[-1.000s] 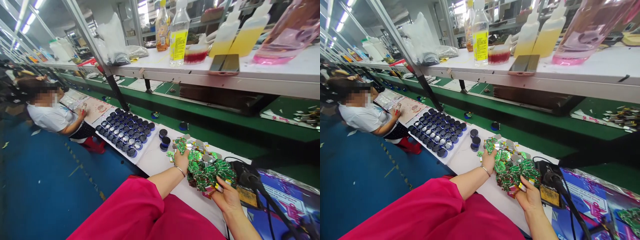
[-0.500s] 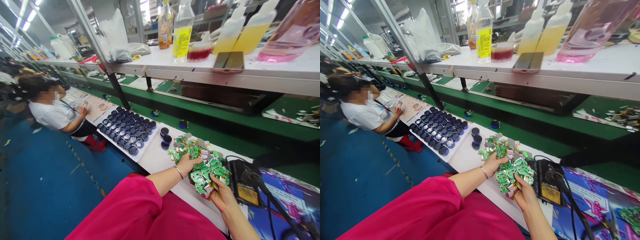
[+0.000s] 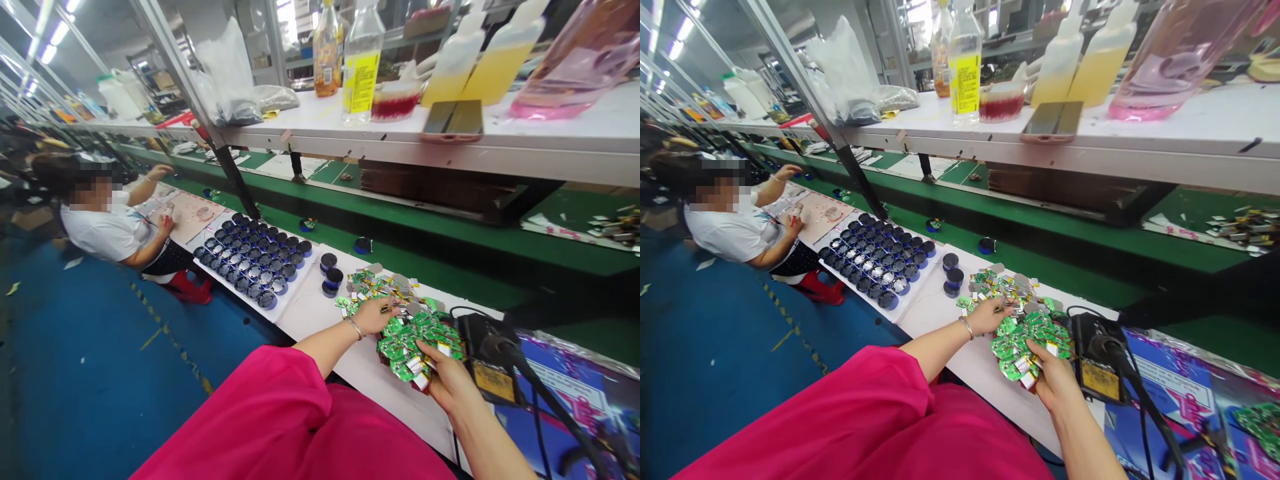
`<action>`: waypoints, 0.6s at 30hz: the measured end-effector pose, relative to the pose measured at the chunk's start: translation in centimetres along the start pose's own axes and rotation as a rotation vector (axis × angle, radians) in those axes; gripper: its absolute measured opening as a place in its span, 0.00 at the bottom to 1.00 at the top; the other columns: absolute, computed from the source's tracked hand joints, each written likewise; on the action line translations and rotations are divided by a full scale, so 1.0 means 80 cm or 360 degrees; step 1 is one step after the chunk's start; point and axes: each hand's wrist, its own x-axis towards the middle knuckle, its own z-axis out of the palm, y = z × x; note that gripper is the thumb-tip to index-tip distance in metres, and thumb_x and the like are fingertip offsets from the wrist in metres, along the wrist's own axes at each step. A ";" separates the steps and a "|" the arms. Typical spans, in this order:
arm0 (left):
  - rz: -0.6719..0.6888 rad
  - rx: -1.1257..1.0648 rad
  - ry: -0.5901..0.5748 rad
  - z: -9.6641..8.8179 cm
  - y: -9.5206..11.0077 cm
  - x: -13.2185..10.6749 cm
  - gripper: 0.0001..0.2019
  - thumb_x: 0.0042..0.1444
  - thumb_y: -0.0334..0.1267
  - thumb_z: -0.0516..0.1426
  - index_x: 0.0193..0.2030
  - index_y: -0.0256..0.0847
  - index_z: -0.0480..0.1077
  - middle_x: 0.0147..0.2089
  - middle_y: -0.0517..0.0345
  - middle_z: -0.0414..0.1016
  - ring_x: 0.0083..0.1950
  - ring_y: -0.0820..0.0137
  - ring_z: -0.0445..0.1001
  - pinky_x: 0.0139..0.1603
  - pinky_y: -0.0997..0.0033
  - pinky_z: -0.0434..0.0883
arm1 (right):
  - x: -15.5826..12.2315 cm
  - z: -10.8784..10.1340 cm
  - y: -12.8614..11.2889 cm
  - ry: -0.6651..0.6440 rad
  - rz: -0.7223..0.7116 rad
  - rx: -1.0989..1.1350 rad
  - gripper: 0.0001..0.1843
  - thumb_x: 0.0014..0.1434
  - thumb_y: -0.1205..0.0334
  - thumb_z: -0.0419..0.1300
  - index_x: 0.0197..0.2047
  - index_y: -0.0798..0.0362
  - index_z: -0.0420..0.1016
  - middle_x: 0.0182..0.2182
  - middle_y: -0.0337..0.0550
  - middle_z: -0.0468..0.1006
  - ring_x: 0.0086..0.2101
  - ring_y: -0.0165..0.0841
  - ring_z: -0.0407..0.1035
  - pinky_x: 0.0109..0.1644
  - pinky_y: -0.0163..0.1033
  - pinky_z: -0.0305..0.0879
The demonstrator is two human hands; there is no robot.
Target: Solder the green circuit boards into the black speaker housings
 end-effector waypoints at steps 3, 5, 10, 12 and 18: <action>0.0075 0.0095 -0.0127 -0.003 -0.004 0.006 0.16 0.62 0.42 0.56 0.52 0.36 0.69 0.51 0.50 0.73 0.50 0.64 0.74 0.51 0.56 0.74 | -0.005 0.002 -0.003 0.0032 -0.0032 -0.0018 0.18 0.66 0.53 0.56 0.51 0.60 0.66 0.42 0.46 0.69 0.40 0.30 0.66 0.44 0.38 0.71; 0.0124 0.0174 -0.0213 -0.007 -0.006 0.008 0.15 0.62 0.42 0.56 0.52 0.36 0.69 0.51 0.50 0.73 0.49 0.65 0.74 0.50 0.57 0.74 | -0.007 0.004 -0.004 0.0067 -0.0048 -0.0033 0.19 0.66 0.53 0.56 0.51 0.60 0.66 0.42 0.46 0.68 0.40 0.30 0.66 0.44 0.39 0.71; 0.0256 0.0453 -0.0289 -0.002 -0.001 0.000 0.14 0.61 0.39 0.57 0.52 0.37 0.70 0.55 0.49 0.72 0.55 0.62 0.71 0.57 0.51 0.70 | -0.003 0.013 -0.003 0.0226 -0.0070 -0.0088 0.19 0.66 0.53 0.56 0.51 0.60 0.66 0.43 0.47 0.68 0.41 0.30 0.66 0.44 0.39 0.71; 0.0276 0.0575 -0.0310 0.005 0.004 -0.006 0.14 0.59 0.37 0.59 0.51 0.37 0.71 0.53 0.50 0.72 0.56 0.61 0.70 0.58 0.49 0.68 | 0.003 0.018 -0.004 0.0289 -0.0090 -0.0107 0.19 0.66 0.53 0.56 0.52 0.60 0.66 0.43 0.47 0.68 0.41 0.30 0.66 0.44 0.39 0.71; 0.0144 0.0813 -0.0035 0.017 0.013 -0.005 0.16 0.61 0.39 0.57 0.55 0.39 0.68 0.59 0.48 0.67 0.57 0.61 0.69 0.57 0.51 0.69 | 0.020 0.031 -0.017 0.0307 -0.0254 -0.0124 0.19 0.65 0.53 0.56 0.52 0.60 0.66 0.43 0.47 0.68 0.41 0.31 0.66 0.45 0.40 0.71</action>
